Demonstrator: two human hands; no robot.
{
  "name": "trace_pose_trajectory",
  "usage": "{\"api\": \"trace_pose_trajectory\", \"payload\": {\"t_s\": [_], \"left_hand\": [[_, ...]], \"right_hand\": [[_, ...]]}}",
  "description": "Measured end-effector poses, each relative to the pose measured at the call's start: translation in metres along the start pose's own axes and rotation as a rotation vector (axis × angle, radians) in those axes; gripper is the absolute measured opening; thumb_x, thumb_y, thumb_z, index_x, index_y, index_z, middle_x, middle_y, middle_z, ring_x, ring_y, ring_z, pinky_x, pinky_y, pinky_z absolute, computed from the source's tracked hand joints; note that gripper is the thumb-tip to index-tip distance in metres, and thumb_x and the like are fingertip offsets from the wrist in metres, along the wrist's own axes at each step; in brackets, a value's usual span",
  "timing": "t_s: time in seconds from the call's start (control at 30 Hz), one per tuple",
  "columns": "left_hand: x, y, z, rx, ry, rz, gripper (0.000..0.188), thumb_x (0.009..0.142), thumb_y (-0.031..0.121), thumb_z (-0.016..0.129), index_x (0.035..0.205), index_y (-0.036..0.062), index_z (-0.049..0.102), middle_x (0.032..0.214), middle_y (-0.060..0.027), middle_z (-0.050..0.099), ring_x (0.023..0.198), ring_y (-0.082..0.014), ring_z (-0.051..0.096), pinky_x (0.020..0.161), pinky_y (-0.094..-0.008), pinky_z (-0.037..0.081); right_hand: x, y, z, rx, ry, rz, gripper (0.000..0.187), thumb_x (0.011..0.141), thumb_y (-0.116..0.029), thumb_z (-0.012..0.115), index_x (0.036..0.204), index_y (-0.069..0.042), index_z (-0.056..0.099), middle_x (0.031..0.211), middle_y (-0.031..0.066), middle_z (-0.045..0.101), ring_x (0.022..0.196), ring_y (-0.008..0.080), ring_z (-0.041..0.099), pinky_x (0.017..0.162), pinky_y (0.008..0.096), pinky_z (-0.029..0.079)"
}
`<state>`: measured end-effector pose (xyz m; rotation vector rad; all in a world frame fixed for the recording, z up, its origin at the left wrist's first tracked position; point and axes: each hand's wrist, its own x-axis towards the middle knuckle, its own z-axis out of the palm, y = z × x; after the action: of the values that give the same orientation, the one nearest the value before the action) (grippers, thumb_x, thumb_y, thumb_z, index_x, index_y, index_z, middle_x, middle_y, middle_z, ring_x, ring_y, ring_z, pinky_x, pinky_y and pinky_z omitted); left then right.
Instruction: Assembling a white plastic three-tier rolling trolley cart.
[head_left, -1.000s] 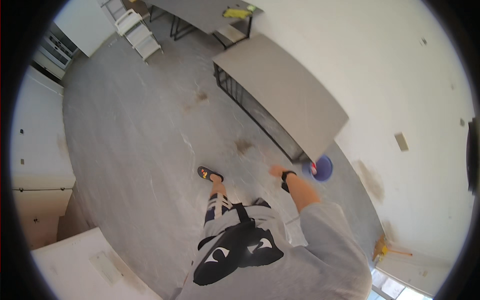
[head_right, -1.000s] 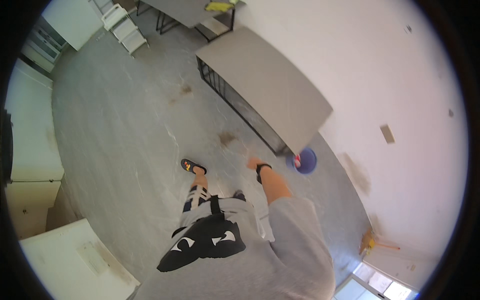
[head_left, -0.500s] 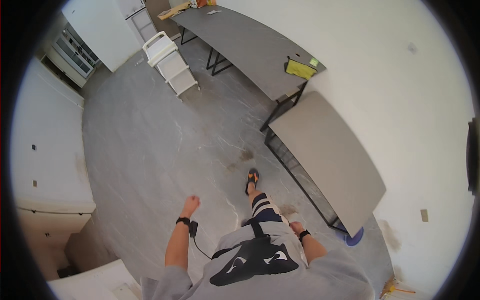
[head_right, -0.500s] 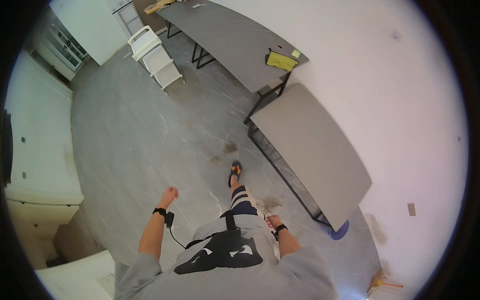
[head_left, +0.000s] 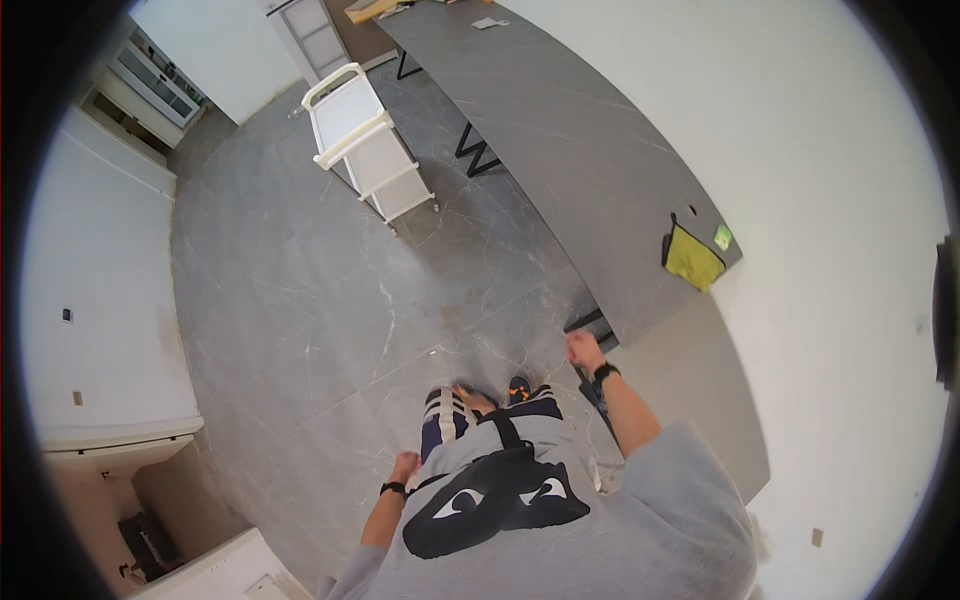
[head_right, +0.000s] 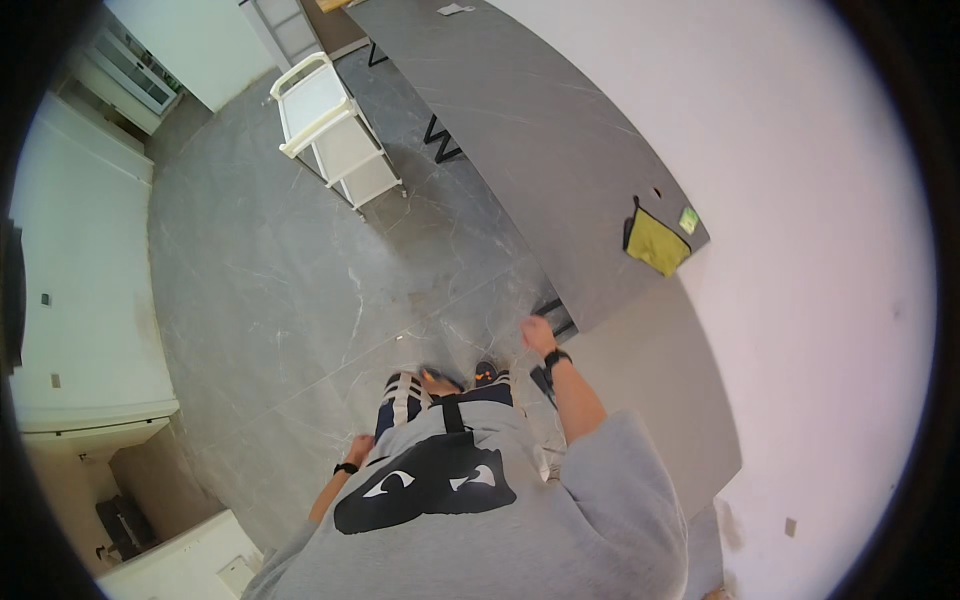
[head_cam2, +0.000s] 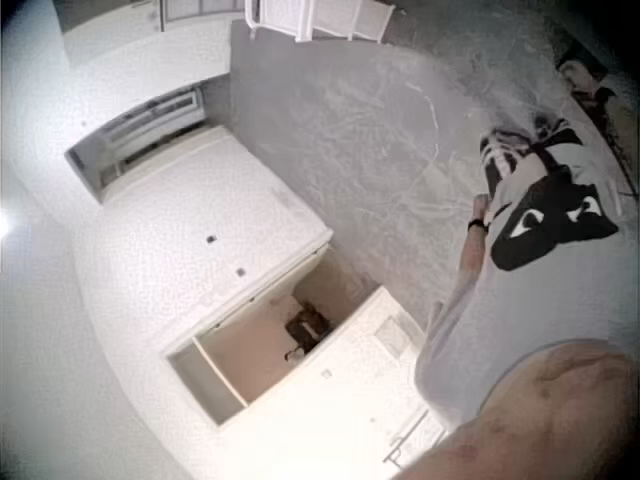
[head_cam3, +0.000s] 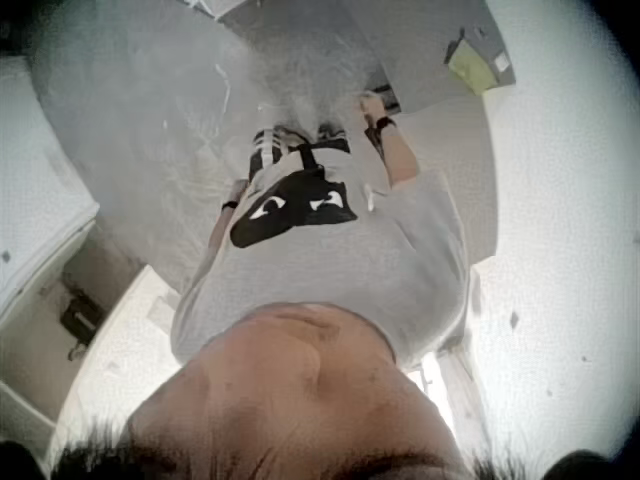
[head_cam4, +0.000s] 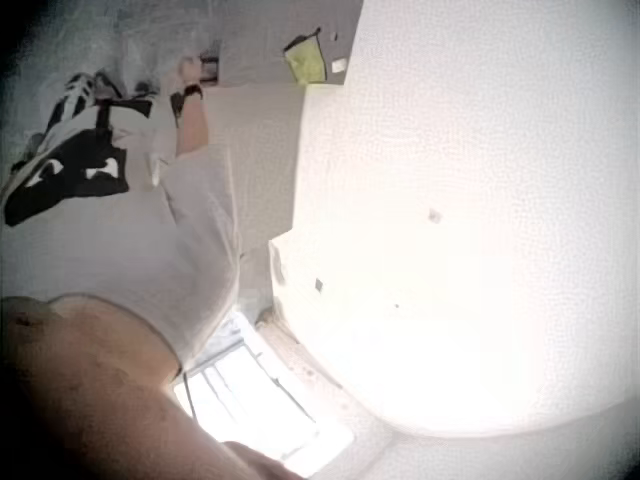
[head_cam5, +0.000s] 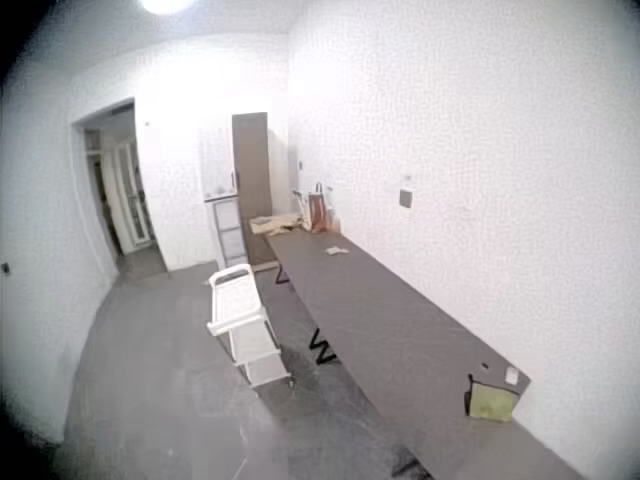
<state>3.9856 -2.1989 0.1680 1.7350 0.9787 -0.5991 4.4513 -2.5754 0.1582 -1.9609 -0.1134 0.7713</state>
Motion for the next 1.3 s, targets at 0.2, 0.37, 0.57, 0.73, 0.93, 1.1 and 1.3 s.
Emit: {"api": "trace_pose_trajectory", "payload": {"t_s": [0.2,0.37,0.57,0.73,0.93,1.1,1.3], "left_hand": [[0.089,-0.033,-0.047,-0.103,0.203,0.158,0.032,0.090,0.021,0.045,0.089,0.0007,0.070,0.087,-0.0161,0.070,0.082,-0.0295,0.066,0.074,-0.0398,0.053],[0.283,0.065,-0.212,0.079,0.061,0.121,0.031,0.090,0.021,0.046,0.090,0.0014,0.069,0.090,-0.0162,0.070,0.083,-0.0290,0.066,0.074,-0.0406,0.052],[0.417,0.304,-0.409,-0.088,0.110,0.206,0.027,0.088,0.021,0.050,0.092,-0.0015,0.065,0.073,-0.0107,0.067,0.060,-0.0193,0.062,0.059,-0.0310,0.050],[0.482,0.511,-0.497,0.259,0.431,0.588,0.030,0.091,0.026,0.054,0.097,-0.0024,0.063,0.089,-0.0211,0.068,0.087,-0.0425,0.063,0.078,-0.0467,0.050],[0.520,0.645,-0.476,0.545,0.463,0.688,0.036,0.090,0.034,0.057,0.105,0.0018,0.063,0.104,-0.0175,0.066,0.098,-0.0359,0.063,0.085,-0.0448,0.048],[0.564,0.701,-0.456,0.749,0.307,0.460,0.057,0.088,0.051,0.054,0.114,0.0002,0.060,0.107,-0.0207,0.066,0.102,-0.0370,0.062,0.089,-0.0455,0.047],[0.616,0.723,-0.461,0.685,-0.069,0.199,0.068,0.081,0.057,0.055,0.109,-0.0050,0.062,0.108,-0.0283,0.065,0.104,-0.0432,0.062,0.091,-0.0462,0.048]], "right_hand": [[0.183,-0.160,0.021,0.142,0.142,-0.057,0.024,0.085,-0.017,0.054,0.097,0.000,0.066,0.067,0.0091,0.064,0.063,0.0172,0.062,0.061,0.0332,0.050],[0.203,-0.142,0.084,0.108,0.032,0.131,0.021,0.087,-0.017,0.057,0.100,-0.003,0.065,0.074,0.0065,0.065,0.066,0.0152,0.063,0.061,0.0323,0.052],[0.204,-0.159,0.144,0.232,-0.043,0.638,0.021,0.085,-0.024,0.061,0.092,-0.005,0.067,0.073,0.0080,0.064,0.060,0.0208,0.062,0.057,0.0339,0.051],[0.241,-0.186,0.175,-0.004,-0.093,0.640,0.022,0.085,-0.022,0.060,0.086,-0.001,0.064,0.074,0.0131,0.065,0.057,0.0230,0.062,0.047,0.0352,0.049],[0.422,-0.245,0.188,0.213,0.000,0.507,0.025,0.087,-0.024,0.055,0.087,-0.001,0.064,0.069,0.0098,0.065,0.054,0.0194,0.062,0.046,0.0329,0.049],[0.557,-0.343,0.197,0.109,-0.021,0.265,0.026,0.085,-0.025,0.054,0.089,-0.002,0.064,0.071,0.0108,0.065,0.060,0.0222,0.063,0.055,0.0363,0.048],[0.662,-0.475,0.224,-0.250,-0.242,-0.160,0.041,0.078,-0.018,0.060,0.117,-0.006,0.059,0.110,0.0177,0.064,0.107,0.0365,0.060,0.090,0.0424,0.049]]}}
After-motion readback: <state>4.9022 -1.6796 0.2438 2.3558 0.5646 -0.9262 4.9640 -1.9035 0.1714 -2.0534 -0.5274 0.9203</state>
